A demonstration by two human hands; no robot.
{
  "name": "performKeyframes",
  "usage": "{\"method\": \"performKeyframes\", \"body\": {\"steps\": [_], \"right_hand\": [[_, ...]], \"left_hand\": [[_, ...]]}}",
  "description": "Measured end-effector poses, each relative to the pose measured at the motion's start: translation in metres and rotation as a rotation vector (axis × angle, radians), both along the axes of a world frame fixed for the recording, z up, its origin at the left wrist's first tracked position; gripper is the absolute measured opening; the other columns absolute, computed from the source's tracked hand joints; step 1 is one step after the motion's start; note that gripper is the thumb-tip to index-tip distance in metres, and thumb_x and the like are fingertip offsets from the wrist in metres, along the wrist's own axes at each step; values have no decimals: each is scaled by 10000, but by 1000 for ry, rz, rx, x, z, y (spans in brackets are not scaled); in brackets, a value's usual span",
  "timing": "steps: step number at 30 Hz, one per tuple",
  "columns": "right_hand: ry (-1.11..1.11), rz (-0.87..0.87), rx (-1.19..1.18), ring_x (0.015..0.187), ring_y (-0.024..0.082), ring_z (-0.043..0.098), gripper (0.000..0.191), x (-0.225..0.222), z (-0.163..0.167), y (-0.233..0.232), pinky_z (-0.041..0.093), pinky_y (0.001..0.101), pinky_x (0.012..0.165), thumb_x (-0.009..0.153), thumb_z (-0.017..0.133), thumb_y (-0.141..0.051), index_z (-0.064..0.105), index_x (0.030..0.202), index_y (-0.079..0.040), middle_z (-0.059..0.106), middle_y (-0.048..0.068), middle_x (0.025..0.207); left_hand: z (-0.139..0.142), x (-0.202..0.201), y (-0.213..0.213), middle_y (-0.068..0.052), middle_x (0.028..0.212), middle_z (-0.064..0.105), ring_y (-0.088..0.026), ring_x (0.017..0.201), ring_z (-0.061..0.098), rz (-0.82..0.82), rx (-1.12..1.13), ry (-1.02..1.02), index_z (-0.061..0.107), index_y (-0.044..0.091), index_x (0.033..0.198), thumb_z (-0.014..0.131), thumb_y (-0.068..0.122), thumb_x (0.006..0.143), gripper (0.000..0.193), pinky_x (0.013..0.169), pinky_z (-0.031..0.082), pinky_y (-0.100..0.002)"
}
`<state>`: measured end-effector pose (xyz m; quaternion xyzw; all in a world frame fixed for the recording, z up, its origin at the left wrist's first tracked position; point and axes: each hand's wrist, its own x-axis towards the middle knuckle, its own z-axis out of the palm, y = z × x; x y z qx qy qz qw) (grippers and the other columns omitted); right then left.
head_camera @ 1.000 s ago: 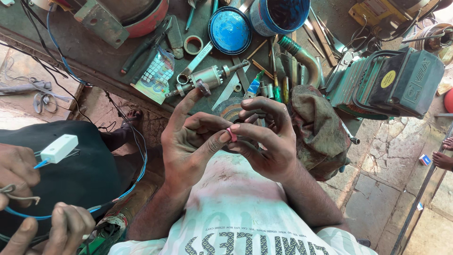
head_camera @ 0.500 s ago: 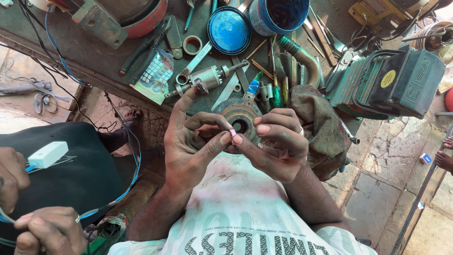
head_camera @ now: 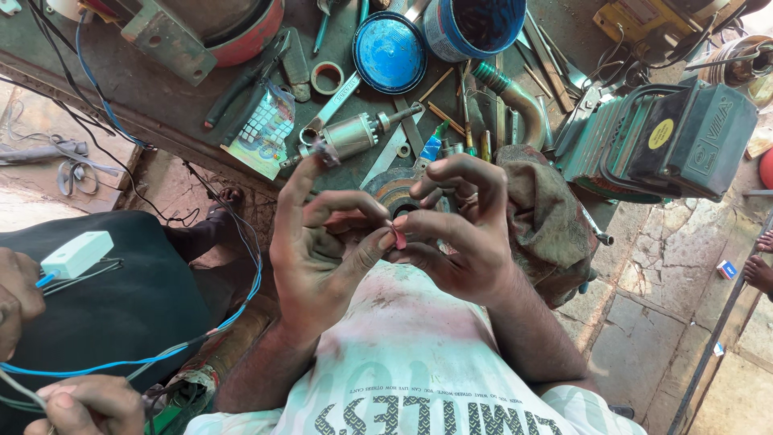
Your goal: The person removes a small pink ring from a cylindrical metal part, then opens a new package to retrieve a replacement ring. They apply grease from a blue container to the part and install the new ring, using a screwdriver to press it into place.
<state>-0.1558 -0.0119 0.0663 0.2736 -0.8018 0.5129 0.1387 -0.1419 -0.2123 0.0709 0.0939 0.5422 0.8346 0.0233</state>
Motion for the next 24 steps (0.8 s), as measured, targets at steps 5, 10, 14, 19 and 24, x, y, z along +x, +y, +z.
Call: {"method": "performKeyframes", "body": {"steps": [5,10,14,19,24], "right_hand": [[-92,64,23,1288,202,574,382,-2,8,3,552,333,1037,882,907,-197,683,1185,-135,356,102,1459],[-161,102,26,1258,197,579,347,-3,11,4,537,347,1043,889,893,-162,681,1161,-121,362,117,1454],[-140,102,23,1274,204,565,321,-1,11,2,529,343,1049,888,889,-144,692,1140,-124,357,110,1452],[-121,33,67,1278,215,551,440,1,12,1,545,378,1104,831,931,-244,686,1171,-107,345,119,1430],[-67,16,-66,1228,159,576,560,-2,11,0,564,353,1076,833,941,-290,601,1234,-97,347,81,1442]], "left_hand": [[1,4,0,-176,1343,489,-203,1097,737,77,-177,103,156,72,1627,749,-41,989,878,908,683,-344],[-4,5,-1,-125,1290,511,-129,970,698,176,-420,245,246,84,1626,846,44,947,908,840,634,-267],[-8,5,0,-86,1271,535,-109,932,640,253,-522,374,295,108,1619,893,93,917,922,816,587,-254],[-11,5,1,-102,1273,536,-118,962,611,267,-500,369,281,113,1620,898,102,896,952,842,569,-252],[-15,4,0,-119,1244,606,-108,949,631,178,-395,311,232,138,1655,878,83,914,985,853,573,-259]]}}
